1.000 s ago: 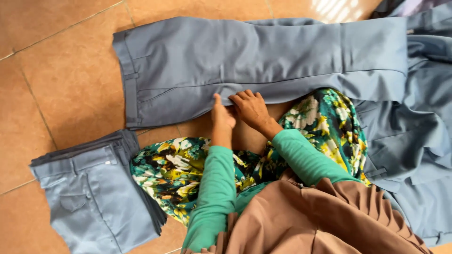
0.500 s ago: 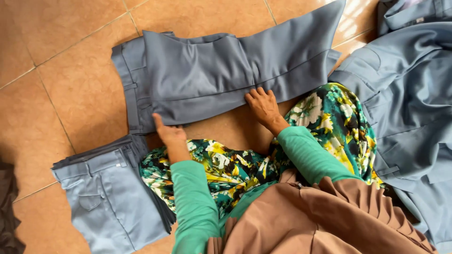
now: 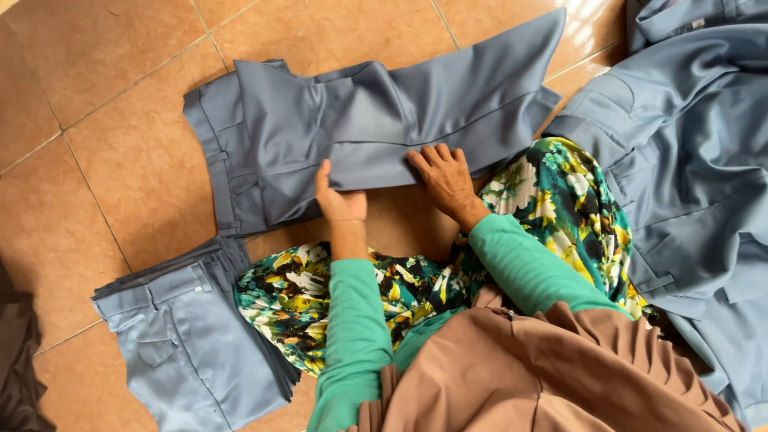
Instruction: A person is sitting on the floor folding blue trousers and stacking them into a neat pile.
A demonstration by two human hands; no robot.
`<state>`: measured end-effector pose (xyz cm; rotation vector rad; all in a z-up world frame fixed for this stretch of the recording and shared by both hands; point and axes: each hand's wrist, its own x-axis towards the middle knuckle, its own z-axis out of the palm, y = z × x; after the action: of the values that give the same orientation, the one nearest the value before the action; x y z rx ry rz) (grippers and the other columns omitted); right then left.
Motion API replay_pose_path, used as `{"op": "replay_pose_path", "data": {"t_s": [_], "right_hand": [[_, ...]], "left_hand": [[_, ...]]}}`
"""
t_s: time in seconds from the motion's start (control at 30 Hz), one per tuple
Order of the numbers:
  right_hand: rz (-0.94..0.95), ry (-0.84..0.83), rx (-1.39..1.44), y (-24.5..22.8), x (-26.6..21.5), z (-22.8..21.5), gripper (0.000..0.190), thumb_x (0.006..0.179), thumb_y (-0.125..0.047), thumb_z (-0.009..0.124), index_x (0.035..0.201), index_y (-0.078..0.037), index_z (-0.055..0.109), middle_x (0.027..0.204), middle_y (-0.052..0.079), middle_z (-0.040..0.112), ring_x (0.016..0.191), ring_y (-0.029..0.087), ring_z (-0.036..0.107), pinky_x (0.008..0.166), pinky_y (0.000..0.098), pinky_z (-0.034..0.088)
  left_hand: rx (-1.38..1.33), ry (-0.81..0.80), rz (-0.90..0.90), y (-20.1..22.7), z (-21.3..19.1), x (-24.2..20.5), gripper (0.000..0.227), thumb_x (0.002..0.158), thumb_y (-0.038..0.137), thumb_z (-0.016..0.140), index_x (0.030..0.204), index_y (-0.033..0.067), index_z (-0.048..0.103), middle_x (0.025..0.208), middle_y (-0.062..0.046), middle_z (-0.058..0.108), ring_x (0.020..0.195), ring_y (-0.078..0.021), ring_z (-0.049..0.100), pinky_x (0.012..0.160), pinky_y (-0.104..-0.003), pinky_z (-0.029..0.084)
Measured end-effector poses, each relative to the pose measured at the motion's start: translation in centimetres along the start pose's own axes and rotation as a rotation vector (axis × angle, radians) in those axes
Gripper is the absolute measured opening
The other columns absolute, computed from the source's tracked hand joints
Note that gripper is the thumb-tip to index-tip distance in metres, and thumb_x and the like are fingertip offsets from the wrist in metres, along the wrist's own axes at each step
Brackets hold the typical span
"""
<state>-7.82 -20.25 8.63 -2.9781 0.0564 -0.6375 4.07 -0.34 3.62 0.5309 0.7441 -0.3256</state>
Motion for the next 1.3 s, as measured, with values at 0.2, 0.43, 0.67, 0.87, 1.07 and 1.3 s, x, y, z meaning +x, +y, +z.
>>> {"op": "replay_pose_path", "data": {"t_s": [0.2, 0.43, 0.67, 0.87, 1.07, 1.3], "right_hand": [[0.082, 0.12, -0.158, 1.1, -0.7, 2.7, 0.024, 0.095, -0.02, 0.055, 0.118, -0.028, 0.058, 0.094, -0.002, 0.053, 0.089, 0.018, 0.053, 0.08, 0.0349, 0.042], [0.18, 0.192, -0.229, 8.0, 4.6, 0.4, 0.015, 0.09, -0.02, 0.067, 0.103, -0.027, 0.067, 0.091, -0.005, 0.067, 0.087, 0.017, 0.059, 0.085, 0.0381, 0.041], [0.022, 0.409, -0.08, 10.7, 14.4, -12.3, 0.046, 0.073, 0.0, 0.081, 0.117, -0.012, 0.074, 0.108, 0.003, 0.074, 0.094, 0.028, 0.061, 0.101, 0.0452, 0.032], [-0.189, 0.301, -0.001, 8.3, 4.6, -5.6, 0.023, 0.096, -0.009, 0.062, 0.099, -0.028, 0.075, 0.094, -0.001, 0.067, 0.099, 0.021, 0.062, 0.106, 0.0504, 0.035], [0.118, -0.376, 0.202, 6.0, -1.4, -2.5, 0.034, 0.08, -0.006, 0.059, 0.099, -0.029, 0.074, 0.104, -0.006, 0.075, 0.103, 0.02, 0.07, 0.099, 0.0467, 0.046], [0.801, -0.411, 0.668, 8.8, 1.0, 4.0, 0.039, 0.089, -0.025, 0.073, 0.126, -0.014, 0.07, 0.086, 0.006, 0.073, 0.075, 0.023, 0.073, 0.071, 0.0435, 0.054]], "left_hand": [[0.072, -0.087, 0.284, 6.9, 4.5, -6.4, 0.051, 0.092, 0.04, 0.077, 0.13, 0.0077, 0.068, 0.129, -0.015, 0.07, 0.117, -0.0281, 0.069, 0.107, -0.046, 0.055], [0.669, -0.099, 0.562, 14.7, 11.4, -7.9, 0.077, 0.088, 0.054, 0.07, 0.138, -0.0019, 0.057, 0.145, -0.019, 0.059, 0.137, -0.0264, 0.054, 0.118, -0.041, 0.039], [0.616, -0.272, 0.796, 18.7, 16.1, -9.3, 0.04, 0.088, 0.035, 0.071, 0.109, 0.0007, 0.075, 0.109, -0.007, 0.076, 0.101, -0.0151, 0.07, 0.098, -0.028, 0.053], [0.304, -0.02, 0.733, 22.2, 3.6, -2.6, 0.07, 0.097, 0.047, 0.083, 0.146, 0.0067, 0.055, 0.153, -0.021, 0.047, 0.144, -0.0381, 0.043, 0.124, -0.056, 0.025], [0.348, 0.308, 0.303, 22.6, -10.2, 5.1, 0.105, 0.1, 0.055, 0.068, 0.165, 0.0143, -0.003, 0.169, -0.02, -0.013, 0.157, -0.0414, 0.004, 0.124, -0.063, 0.02], [1.042, 0.501, 1.283, 11.1, -8.9, 2.6, 0.073, 0.087, -0.001, 0.078, 0.148, 0.0016, 0.037, 0.142, -0.038, 0.038, 0.136, -0.057, 0.039, 0.115, -0.065, 0.037]]}}
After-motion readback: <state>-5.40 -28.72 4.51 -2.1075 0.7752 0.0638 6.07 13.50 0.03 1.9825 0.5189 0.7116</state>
